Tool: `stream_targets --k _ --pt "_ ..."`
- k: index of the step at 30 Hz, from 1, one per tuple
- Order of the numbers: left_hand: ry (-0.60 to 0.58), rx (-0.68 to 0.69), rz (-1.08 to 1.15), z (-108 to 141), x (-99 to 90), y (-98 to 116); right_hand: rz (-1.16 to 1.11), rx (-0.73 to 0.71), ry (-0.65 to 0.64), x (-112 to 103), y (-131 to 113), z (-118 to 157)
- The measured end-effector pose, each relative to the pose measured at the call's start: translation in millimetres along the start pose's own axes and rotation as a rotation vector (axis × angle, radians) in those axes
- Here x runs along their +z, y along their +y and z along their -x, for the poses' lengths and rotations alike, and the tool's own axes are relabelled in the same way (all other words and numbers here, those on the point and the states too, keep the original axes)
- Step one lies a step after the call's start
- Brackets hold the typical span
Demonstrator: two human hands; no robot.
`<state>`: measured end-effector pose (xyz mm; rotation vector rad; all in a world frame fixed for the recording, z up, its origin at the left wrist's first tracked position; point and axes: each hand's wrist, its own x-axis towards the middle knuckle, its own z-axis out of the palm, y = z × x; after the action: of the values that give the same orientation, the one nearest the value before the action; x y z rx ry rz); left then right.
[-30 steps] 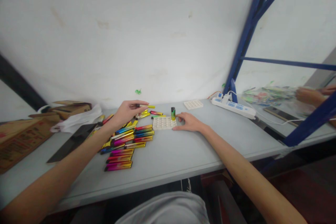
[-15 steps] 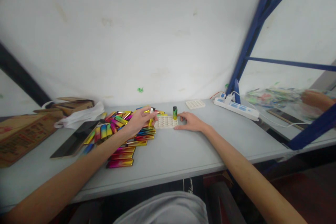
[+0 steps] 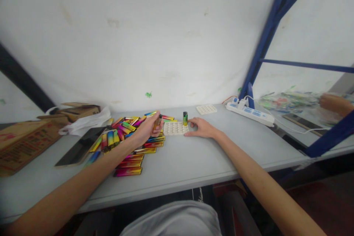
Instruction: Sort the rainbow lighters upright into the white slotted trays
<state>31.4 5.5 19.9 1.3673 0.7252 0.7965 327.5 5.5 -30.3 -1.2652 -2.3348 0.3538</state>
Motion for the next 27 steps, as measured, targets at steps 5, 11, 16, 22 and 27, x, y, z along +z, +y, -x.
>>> stream_targets --k 5,11,16,22,27 --pt "0.005 0.007 -0.035 3.1 4.2 1.9 0.005 0.001 0.0 -0.6 -1.8 -0.5" --pt "0.056 0.036 -0.112 6.9 8.6 4.6 0.014 0.011 -0.006 -2.6 -6.1 -0.5" --pt "0.069 0.081 -0.213 4.9 5.4 1.3 0.004 0.008 -0.005 -2.6 -6.3 -0.3" --pt "0.256 0.218 -0.63 1.2 -0.2 -3.2 0.013 0.001 -0.007 -2.5 -5.6 -0.7" --pt "0.302 0.261 -0.738 -1.5 -2.9 -6.0 0.013 0.006 -0.013 -2.4 -4.9 -1.0"
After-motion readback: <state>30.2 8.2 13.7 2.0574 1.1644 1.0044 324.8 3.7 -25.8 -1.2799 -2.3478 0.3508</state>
